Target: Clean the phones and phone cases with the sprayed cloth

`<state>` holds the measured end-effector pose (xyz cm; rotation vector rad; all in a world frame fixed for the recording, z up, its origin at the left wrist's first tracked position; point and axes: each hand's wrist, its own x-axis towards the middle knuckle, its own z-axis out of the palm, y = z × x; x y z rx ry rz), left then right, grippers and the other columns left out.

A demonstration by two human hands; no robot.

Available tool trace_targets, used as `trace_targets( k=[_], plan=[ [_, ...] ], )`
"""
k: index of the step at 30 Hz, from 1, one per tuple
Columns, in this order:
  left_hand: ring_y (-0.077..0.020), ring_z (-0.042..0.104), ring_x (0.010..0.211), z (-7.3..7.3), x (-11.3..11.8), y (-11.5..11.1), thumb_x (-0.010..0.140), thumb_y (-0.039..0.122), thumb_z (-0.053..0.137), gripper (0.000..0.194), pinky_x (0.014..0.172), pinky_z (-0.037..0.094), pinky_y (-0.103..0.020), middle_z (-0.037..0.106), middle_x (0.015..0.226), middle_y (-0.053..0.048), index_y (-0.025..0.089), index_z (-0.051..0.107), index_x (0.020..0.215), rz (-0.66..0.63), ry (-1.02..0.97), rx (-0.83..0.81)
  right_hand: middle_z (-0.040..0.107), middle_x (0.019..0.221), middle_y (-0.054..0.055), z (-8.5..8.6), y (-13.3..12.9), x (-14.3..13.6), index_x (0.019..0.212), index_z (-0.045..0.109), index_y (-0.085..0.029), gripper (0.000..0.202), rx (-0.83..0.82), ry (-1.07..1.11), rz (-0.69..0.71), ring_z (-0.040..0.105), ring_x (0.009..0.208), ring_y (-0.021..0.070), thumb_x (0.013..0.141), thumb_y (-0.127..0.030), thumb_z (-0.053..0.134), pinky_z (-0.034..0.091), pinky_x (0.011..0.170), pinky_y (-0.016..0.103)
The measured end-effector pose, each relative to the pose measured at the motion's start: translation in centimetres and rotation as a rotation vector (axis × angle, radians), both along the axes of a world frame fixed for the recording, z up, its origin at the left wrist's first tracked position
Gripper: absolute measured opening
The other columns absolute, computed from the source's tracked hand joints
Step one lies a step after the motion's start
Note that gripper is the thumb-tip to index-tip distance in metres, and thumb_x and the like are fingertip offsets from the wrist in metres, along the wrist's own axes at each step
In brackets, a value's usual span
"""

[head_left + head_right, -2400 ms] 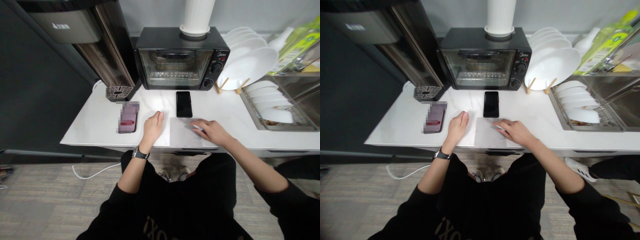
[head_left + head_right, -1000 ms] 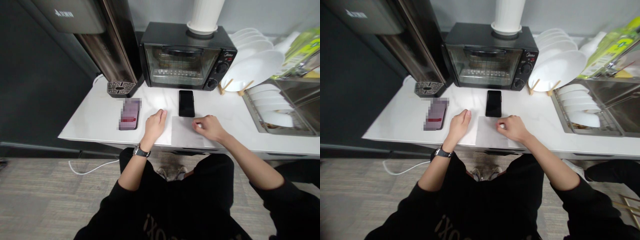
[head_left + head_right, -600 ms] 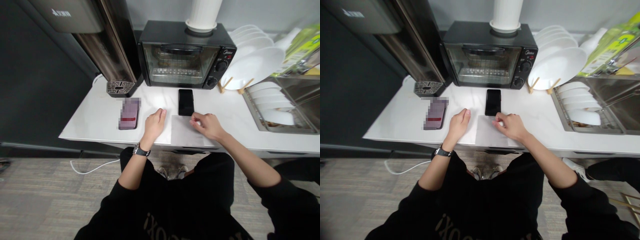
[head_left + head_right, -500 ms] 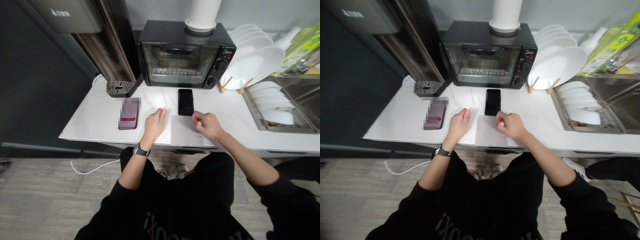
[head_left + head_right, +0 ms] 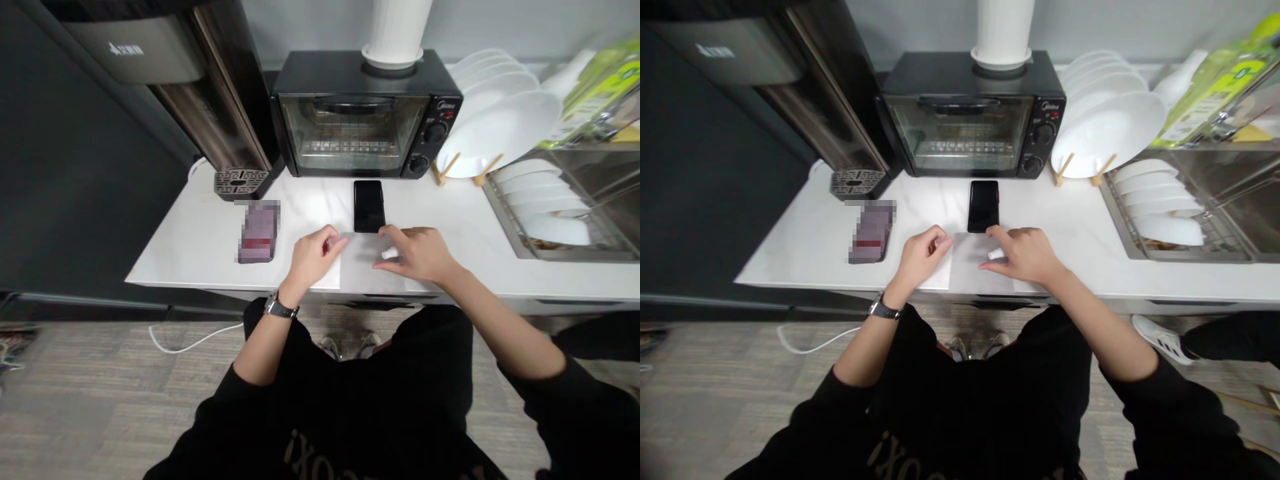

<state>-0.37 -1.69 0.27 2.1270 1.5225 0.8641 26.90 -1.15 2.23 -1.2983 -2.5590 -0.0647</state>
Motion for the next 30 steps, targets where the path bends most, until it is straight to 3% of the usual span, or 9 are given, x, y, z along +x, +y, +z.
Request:
trace_targets(
  k=[3, 8, 12, 15, 19, 23, 26, 28, 30],
  plan=[
    [-0.0126, 0.056, 0.062, 1.1, 1.5, -1.9, 0.096, 0.057, 0.068, 0.039, 0.063, 0.037, -0.027, 0.063, 0.069, 0.005, 0.022, 0.061, 0.082, -0.219, 0.007, -0.009, 0.079, 0.084, 0.009, 0.5, -1.8, -0.3, 0.14, 0.06, -0.018, 0.081, 0.075, -0.027, 0.098, 0.07, 0.068, 0.0261, 0.095, -0.084, 0.045, 0.034, 0.061, 0.036],
    [-0.0124, 0.052, 0.059, 2.7, 5.0, -3.3, 0.093, 0.067, 0.067, 0.051, 0.06, 0.032, -0.029, 0.064, 0.068, 0.003, 0.021, 0.059, 0.073, -0.348, 0.12, 0.026, 0.08, 0.089, 0.009, -0.3, -4.3, -0.5, 0.136, 0.062, -0.018, 0.076, 0.078, 0.098, 0.125, 0.07, 0.072, 0.0235, 0.099, -0.081, 0.041, 0.038, 0.065, 0.036],
    [-0.0132, 0.048, 0.056, 3.4, 7.1, -3.0, 0.098, 0.069, 0.059, 0.059, 0.058, 0.028, -0.032, 0.061, 0.063, 0.002, 0.021, 0.052, 0.064, -0.381, 0.171, -0.011, 0.077, 0.077, 0.007, -1.6, -4.8, 0.1, 0.116, 0.071, -0.018, 0.074, 0.052, 0.212, 0.016, 0.067, 0.066, 0.0218, 0.099, -0.081, 0.037, 0.035, 0.063, 0.034],
    [-0.0157, 0.054, 0.061, 3.8, 7.8, -2.8, 0.107, 0.064, 0.039, 0.062, 0.061, 0.032, -0.033, 0.062, 0.065, -0.001, 0.022, 0.051, 0.063, -0.391, 0.137, -0.034, 0.076, 0.075, 0.007, -1.8, -4.6, 0.5, 0.092, 0.074, -0.022, 0.065, -0.051, 0.316, -0.036, 0.066, 0.067, 0.0209, 0.095, -0.081, 0.048, 0.033, 0.064, 0.033],
    [-0.0188, 0.062, 0.072, 4.2, 8.1, -2.7, 0.111, 0.061, 0.017, 0.068, 0.069, 0.041, -0.034, 0.066, 0.073, -0.004, 0.023, 0.058, 0.072, -0.349, 0.017, -0.043, 0.071, 0.068, 0.004, -1.7, -4.3, 0.2, 0.07, 0.07, -0.023, 0.055, -0.199, 0.619, -0.073, 0.061, 0.063, 0.0184, 0.091, -0.073, 0.06, 0.034, 0.063, 0.031],
    [-0.0182, 0.066, 0.075, 4.3, 7.8, -2.2, 0.111, 0.059, 0.025, 0.061, 0.072, 0.044, -0.032, 0.069, 0.077, -0.002, 0.023, 0.068, 0.086, -0.26, -0.015, -0.056, 0.064, 0.062, 0.001, -2.2, -2.6, 1.1, 0.078, 0.07, -0.023, 0.062, -0.183, 0.861, -0.17, 0.053, 0.054, 0.0161, 0.099, -0.072, 0.038, 0.04, 0.061, 0.031],
    [-0.0177, 0.067, 0.077, 3.8, 6.9, -1.1, 0.11, 0.052, 0.041, 0.041, 0.073, 0.046, -0.031, 0.071, 0.084, 0.0, 0.025, 0.069, 0.095, -0.149, 0.091, -0.046, 0.05, 0.055, -0.001, -2.9, 0.3, 3.4, 0.082, 0.062, -0.024, 0.063, -0.1, 1.06, -0.313, 0.045, 0.048, 0.0165, 0.101, -0.071, 0.024, 0.04, 0.057, 0.032],
    [-0.0188, 0.069, 0.085, 3.5, 6.3, -0.1, 0.108, 0.048, 0.048, 0.03, 0.078, 0.049, -0.032, 0.073, 0.104, -0.003, 0.025, 0.068, 0.111, -0.052, 0.212, -0.041, 0.044, 0.055, -0.004, -3.3, 2.8, 5.2, 0.086, 0.057, -0.025, 0.058, -0.045, 1.155, -0.407, 0.043, 0.048, 0.0164, 0.104, -0.067, 0.021, 0.038, 0.055, 0.031],
    [-0.024, 0.072, 0.1, 3.1, 6.2, 1.1, 0.107, 0.052, 0.048, 0.041, 0.085, 0.052, -0.035, 0.069, 0.127, -0.011, 0.022, 0.061, 0.131, 0.047, 0.373, -0.059, 0.047, 0.061, -0.003, -3.6, 5.4, 6.8, 0.089, 0.057, -0.025, 0.055, -0.015, 1.2, -0.471, 0.046, 0.053, 0.0159, 0.105, -0.066, 0.024, 0.039, 0.056, 0.031]
  ],
)
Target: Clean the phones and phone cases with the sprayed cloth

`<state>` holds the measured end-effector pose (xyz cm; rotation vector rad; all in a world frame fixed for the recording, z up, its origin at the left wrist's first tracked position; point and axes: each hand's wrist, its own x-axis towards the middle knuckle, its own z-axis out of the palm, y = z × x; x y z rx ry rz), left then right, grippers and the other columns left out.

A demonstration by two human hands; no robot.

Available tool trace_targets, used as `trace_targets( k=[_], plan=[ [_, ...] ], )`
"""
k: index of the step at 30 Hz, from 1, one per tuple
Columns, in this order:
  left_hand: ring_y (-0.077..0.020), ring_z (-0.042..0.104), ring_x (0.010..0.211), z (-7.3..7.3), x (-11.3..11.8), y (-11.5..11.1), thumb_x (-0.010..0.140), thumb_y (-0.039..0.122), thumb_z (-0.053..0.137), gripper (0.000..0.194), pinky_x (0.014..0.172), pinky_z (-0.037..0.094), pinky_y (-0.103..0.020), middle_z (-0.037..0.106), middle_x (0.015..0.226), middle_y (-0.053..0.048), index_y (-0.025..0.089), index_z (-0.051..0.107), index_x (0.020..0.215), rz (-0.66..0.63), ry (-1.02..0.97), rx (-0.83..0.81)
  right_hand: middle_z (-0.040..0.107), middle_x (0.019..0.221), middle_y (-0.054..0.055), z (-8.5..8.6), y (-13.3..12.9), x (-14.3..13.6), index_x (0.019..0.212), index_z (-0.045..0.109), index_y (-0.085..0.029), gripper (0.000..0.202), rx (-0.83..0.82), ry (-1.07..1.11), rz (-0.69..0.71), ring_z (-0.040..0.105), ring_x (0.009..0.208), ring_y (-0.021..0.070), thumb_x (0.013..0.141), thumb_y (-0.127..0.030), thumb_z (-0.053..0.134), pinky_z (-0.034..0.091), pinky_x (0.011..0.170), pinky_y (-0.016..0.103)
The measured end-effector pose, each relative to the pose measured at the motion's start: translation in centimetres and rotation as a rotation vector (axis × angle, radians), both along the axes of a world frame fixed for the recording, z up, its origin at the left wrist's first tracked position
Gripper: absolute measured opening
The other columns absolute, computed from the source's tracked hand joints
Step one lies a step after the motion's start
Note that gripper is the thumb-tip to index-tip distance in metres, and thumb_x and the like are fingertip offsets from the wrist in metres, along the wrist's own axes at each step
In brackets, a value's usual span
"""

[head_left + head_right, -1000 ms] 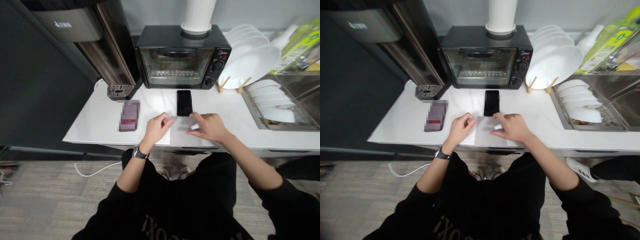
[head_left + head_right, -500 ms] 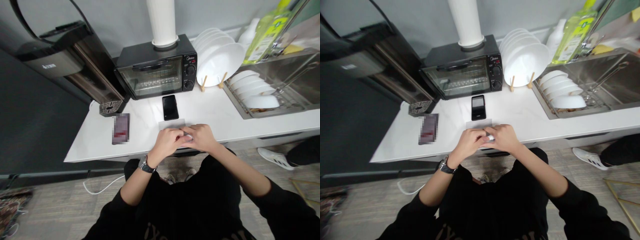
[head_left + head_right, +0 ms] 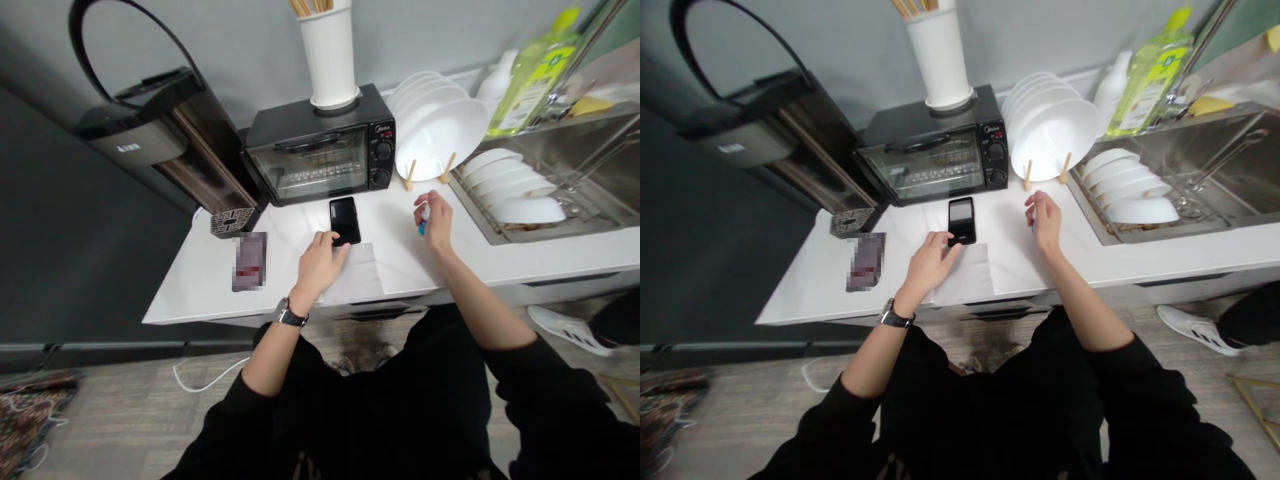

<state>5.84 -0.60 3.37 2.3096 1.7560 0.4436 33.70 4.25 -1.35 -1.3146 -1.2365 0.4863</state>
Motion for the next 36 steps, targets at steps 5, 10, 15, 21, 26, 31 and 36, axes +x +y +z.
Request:
trace_targets(
  k=[5, 10, 15, 21, 26, 31, 36],
  plan=[
    [-0.0437, 0.069, 0.115, -0.4, 2.2, 3.8, 0.098, 0.079, 0.04, 0.084, 0.09, 0.052, -0.046, 0.063, 0.131, -0.03, 0.004, 0.059, 0.132, 0.118, 0.201, -0.084, 0.062, 0.081, 0.003, -0.6, 4.4, 1.9, 0.086, 0.055, -0.023, 0.043, -0.01, -0.037, -0.096, 0.053, 0.076, 0.0179, 0.098, -0.064, 0.052, 0.047, 0.078, 0.037],
    [-0.0466, 0.061, 0.128, 0.1, 3.5, 8.1, 0.09, 0.077, 0.057, 0.086, 0.101, 0.05, -0.049, 0.058, 0.14, -0.033, 0.004, 0.058, 0.135, 0.084, 0.25, -0.172, 0.068, 0.094, 0.005, -2.1, 4.8, 2.2, 0.109, 0.056, -0.023, 0.038, -0.059, -0.078, -0.104, 0.06, 0.087, 0.0218, 0.091, -0.056, 0.063, 0.05, 0.087, 0.041],
    [-0.0454, 0.058, 0.132, 0.5, 0.3, 10.9, 0.074, 0.064, 0.075, 0.081, 0.102, 0.051, -0.046, 0.06, 0.137, -0.029, 0.008, 0.063, 0.132, -0.021, 0.229, -0.217, 0.067, 0.119, 0.011, -2.7, 2.0, 3.1, 0.13, 0.047, -0.026, 0.063, -0.097, -0.06, -0.096, 0.065, 0.107, 0.0273, 0.075, -0.043, 0.073, 0.054, 0.09, 0.045],
    [-0.0332, 0.07, 0.113, -0.1, -3.3, 11.1, 0.072, 0.045, 0.077, 0.077, 0.089, 0.056, -0.036, 0.068, 0.129, -0.021, 0.011, 0.056, 0.137, -0.137, 0.108, -0.182, 0.068, 0.109, 0.008, -0.7, -5.4, 0.3, 0.102, 0.061, -0.026, 0.023, 0.017, -0.098, -0.03, 0.065, 0.106, 0.0278, 0.08, -0.026, 0.053, 0.05, 0.101, 0.049],
    [-0.0338, 0.071, 0.118, -1.1, -4.1, 10.0, 0.082, 0.055, 0.074, 0.075, 0.095, 0.055, -0.039, 0.072, 0.131, -0.016, 0.016, 0.051, 0.142, -0.203, 0.049, -0.068, 0.076, 0.094, 0.006, 0.2, -3.9, -5.3, 0.092, 0.074, -0.025, 0.016, -0.077, -0.15, 0.315, 0.07, 0.092, 0.0264, 0.082, -0.03, 0.062, 0.056, 0.09, 0.045],
    [-0.0325, 0.068, 0.123, -1.4, -4.0, 9.1, 0.079, 0.052, 0.082, 0.075, 0.105, 0.05, -0.04, 0.071, 0.134, -0.012, 0.021, 0.054, 0.14, -0.309, 0.042, 0.089, 0.074, 0.125, 0.012, 0.0, 3.3, -8.1, 0.118, 0.071, -0.024, 0.055, -0.171, 0.027, 0.341, 0.066, 0.118, 0.0301, 0.086, -0.067, 0.064, 0.052, 0.105, 0.049],
    [-0.0342, 0.064, 0.124, -1.3, -3.7, 9.1, 0.081, 0.048, 0.082, 0.073, 0.108, 0.045, -0.044, 0.069, 0.131, -0.014, 0.017, 0.055, 0.142, -0.381, 0.059, 0.195, 0.08, 0.085, 0.009, 0.3, 5.3, -8.7, 0.095, 0.077, -0.022, 0.073, -0.347, 0.26, 0.557, 0.076, 0.091, 0.0306, 0.08, -0.09, 0.055, 0.061, 0.085, 0.045]
  ],
)
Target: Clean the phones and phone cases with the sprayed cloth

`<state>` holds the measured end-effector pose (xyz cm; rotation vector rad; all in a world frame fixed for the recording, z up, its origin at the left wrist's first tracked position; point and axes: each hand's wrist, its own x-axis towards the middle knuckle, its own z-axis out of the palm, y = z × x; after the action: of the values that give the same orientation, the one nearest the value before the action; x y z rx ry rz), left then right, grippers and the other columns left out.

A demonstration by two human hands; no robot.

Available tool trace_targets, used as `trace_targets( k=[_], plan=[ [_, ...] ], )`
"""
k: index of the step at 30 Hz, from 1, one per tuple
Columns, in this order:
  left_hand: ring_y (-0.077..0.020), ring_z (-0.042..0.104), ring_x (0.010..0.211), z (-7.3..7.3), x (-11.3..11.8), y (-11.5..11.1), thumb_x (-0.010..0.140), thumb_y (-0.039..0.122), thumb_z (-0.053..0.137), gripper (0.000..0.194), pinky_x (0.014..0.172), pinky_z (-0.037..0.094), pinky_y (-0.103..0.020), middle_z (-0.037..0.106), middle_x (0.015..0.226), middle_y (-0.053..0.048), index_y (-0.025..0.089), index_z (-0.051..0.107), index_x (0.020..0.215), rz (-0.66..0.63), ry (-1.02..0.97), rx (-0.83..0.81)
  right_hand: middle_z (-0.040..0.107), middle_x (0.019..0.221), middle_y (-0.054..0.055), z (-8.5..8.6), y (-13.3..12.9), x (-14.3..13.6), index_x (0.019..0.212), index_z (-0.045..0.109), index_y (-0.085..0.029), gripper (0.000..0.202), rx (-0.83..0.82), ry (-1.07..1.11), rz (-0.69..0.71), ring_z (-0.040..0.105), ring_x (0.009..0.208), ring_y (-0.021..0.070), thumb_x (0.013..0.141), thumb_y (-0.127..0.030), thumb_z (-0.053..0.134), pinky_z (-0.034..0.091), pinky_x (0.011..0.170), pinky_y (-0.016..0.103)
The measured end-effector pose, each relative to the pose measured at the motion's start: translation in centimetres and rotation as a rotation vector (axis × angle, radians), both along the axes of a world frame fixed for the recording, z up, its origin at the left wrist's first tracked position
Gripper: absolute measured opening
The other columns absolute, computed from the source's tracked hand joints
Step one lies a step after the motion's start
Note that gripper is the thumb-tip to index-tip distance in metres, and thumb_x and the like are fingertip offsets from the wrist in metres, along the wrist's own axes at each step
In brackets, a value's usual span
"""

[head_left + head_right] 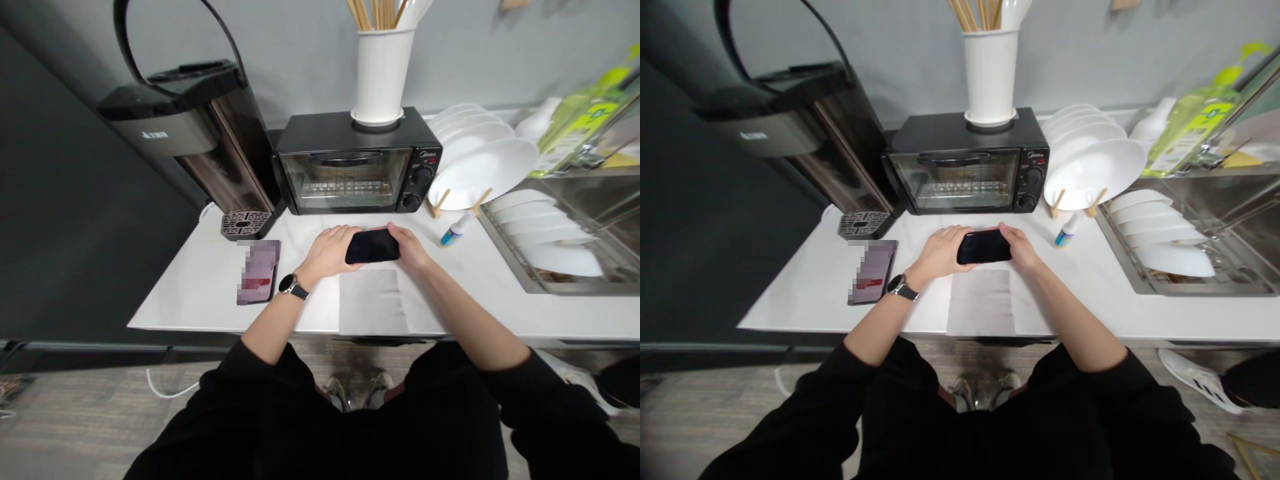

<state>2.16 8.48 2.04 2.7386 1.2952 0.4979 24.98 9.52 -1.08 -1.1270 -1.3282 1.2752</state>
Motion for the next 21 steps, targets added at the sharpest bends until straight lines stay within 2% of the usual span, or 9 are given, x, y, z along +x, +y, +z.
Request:
trace_targets(
  k=[3, 7, 12, 17, 21],
  plan=[
    [-0.0341, 0.065, 0.119, -0.1, 0.0, 0.1, 0.082, 0.05, 0.08, 0.071, 0.105, 0.045, -0.044, 0.069, 0.128, -0.014, 0.017, 0.057, 0.142, -0.016, -0.009, 0.071, 0.081, 0.085, 0.011, 0.5, -0.8, 0.1, 0.096, 0.079, -0.022, 0.077, -0.077, 0.091, 0.047, 0.078, 0.089, 0.0323, 0.082, -0.092, 0.05, 0.062, 0.082, 0.046],
    [-0.0329, 0.066, 0.115, -0.2, 0.0, -0.1, 0.082, 0.055, 0.079, 0.073, 0.102, 0.046, -0.042, 0.07, 0.126, -0.013, 0.017, 0.058, 0.141, -0.024, -0.03, 0.171, 0.083, 0.093, 0.011, 1.5, -1.4, 0.2, 0.101, 0.08, -0.023, 0.075, -0.183, 0.196, 0.08, 0.079, 0.096, 0.0341, 0.087, -0.088, 0.047, 0.063, 0.086, 0.049],
    [-0.0327, 0.065, 0.113, -0.3, -0.1, -0.3, 0.085, 0.062, 0.074, 0.075, 0.099, 0.046, -0.042, 0.07, 0.122, -0.013, 0.019, 0.058, 0.145, -0.005, 0.005, 0.176, 0.083, 0.095, 0.01, 2.2, -1.2, 0.8, 0.105, 0.081, -0.022, 0.066, -0.31, 0.305, 0.12, 0.077, 0.104, 0.0359, 0.089, -0.079, 0.052, 0.062, 0.093, 0.051],
    [-0.0306, 0.064, 0.105, -0.6, -0.3, -0.1, 0.092, 0.069, 0.065, 0.08, 0.091, 0.047, -0.041, 0.068, 0.117, -0.012, 0.022, 0.051, 0.156, -0.032, 0.055, 0.27, 0.082, 0.087, 0.008, 1.7, -0.6, 1.5, 0.101, 0.08, -0.022, 0.052, -0.382, 0.444, 0.156, 0.077, 0.094, 0.0332, 0.091, -0.069, 0.06, 0.063, 0.085, 0.047],
    [-0.0274, 0.063, 0.095, -0.6, 0.9, -0.4, 0.092, 0.075, 0.061, 0.08, 0.082, 0.049, -0.039, 0.067, 0.106, -0.01, 0.022, 0.056, 0.151, -0.128, -0.038, 0.414, 0.077, 0.076, 0.004, 0.4, -0.6, 0.4, 0.089, 0.076, -0.021, 0.04, -0.437, 0.621, 0.305, 0.073, 0.077, 0.0239, 0.093, -0.06, 0.068, 0.062, 0.075, 0.037]
  ],
)
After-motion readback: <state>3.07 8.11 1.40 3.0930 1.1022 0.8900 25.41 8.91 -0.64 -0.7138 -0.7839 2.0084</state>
